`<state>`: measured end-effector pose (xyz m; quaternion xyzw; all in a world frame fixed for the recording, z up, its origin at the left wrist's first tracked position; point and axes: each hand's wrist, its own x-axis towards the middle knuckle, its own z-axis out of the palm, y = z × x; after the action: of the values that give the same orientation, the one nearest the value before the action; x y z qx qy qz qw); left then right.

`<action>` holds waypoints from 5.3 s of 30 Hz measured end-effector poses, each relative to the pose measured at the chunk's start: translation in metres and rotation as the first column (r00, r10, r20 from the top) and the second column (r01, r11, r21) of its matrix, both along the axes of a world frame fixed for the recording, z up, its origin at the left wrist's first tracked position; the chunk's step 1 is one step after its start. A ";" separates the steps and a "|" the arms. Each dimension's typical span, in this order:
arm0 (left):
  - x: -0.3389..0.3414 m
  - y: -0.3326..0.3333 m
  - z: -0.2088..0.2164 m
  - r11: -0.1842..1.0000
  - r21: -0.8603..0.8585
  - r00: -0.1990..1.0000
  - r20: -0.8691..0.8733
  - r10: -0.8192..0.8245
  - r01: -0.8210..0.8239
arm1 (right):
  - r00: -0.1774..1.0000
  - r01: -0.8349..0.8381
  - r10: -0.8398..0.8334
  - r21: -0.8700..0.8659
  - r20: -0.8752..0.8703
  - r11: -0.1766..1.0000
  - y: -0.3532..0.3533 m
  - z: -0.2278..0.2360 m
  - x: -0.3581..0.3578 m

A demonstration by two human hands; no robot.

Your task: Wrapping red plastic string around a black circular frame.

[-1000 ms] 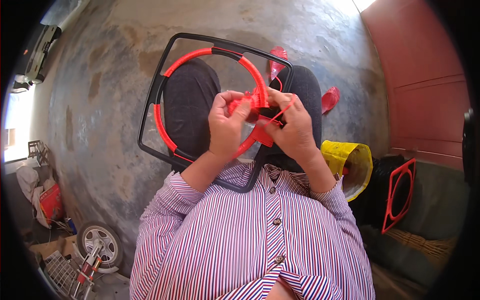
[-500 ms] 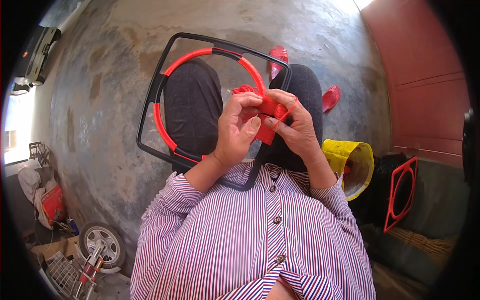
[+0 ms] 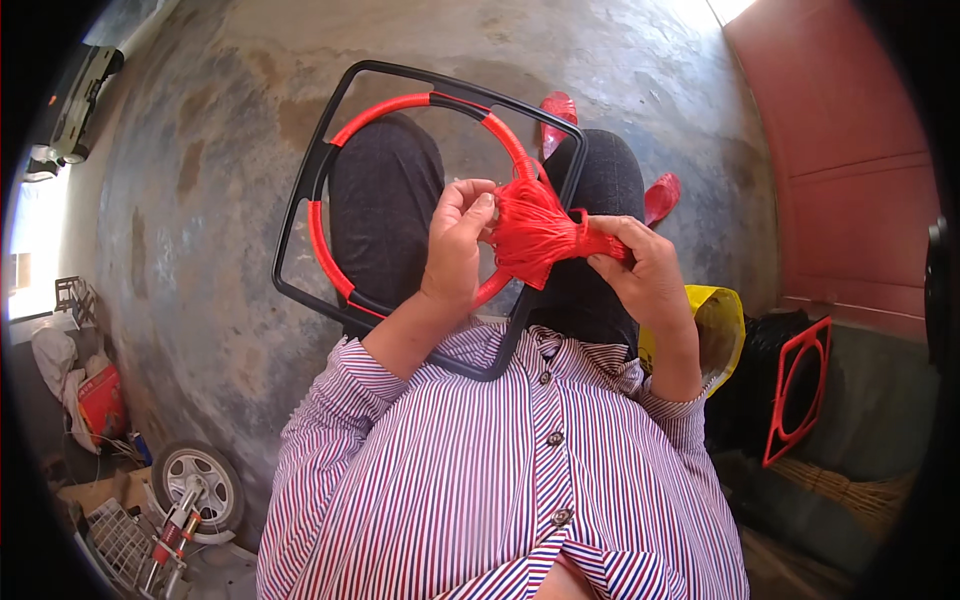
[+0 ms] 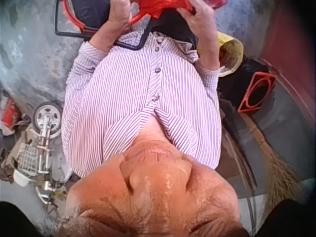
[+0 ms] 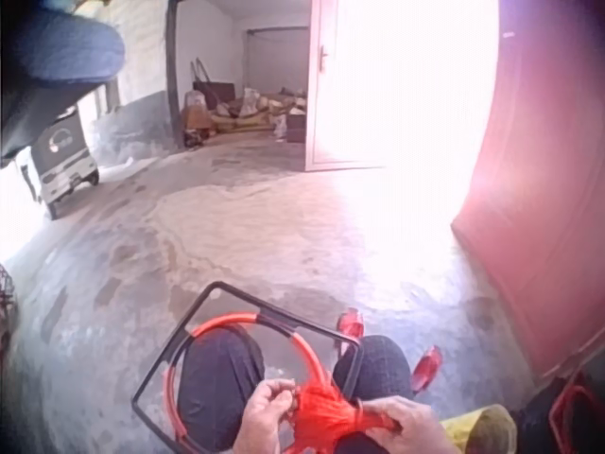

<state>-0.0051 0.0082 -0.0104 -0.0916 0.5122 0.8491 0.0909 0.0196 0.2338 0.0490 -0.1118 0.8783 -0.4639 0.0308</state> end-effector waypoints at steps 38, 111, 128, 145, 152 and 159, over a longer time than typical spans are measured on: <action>-0.003 0.000 0.003 0.866 0.395 0.916 0.125 -0.381 0.307 | 0.904 0.072 -0.037 0.067 -0.426 0.995 -0.006 -0.015 0.000; 0.002 0.000 0.006 0.802 0.533 0.933 0.058 -0.355 0.271 | 0.848 0.049 0.197 -0.441 0.493 0.896 0.008 -0.041 0.004; -0.002 0.007 0.003 0.813 0.521 0.932 0.087 -0.353 0.259 | 0.869 0.246 0.160 -0.691 0.467 0.680 0.003 -0.039 -0.001; 0.000 0.008 0.003 0.817 0.524 0.933 0.105 -0.344 0.242 | 0.890 0.343 0.173 -0.868 0.423 0.361 0.012 -0.055 -0.003; -0.004 0.007 -0.004 0.811 0.532 0.927 0.117 -0.357 0.245 | 0.942 0.311 0.117 -0.949 0.316 0.057 -0.004 -0.044 -0.005; -0.004 0.009 0.004 0.805 0.488 0.854 0.200 -0.480 0.338 | 0.906 0.338 0.278 -0.941 0.319 -0.022 0.002 -0.064 -0.017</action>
<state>-0.0092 0.0174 -0.0063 -0.0886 0.2955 0.8753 0.3724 0.0022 0.2357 -0.0149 0.0236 0.2488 -0.9609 0.1194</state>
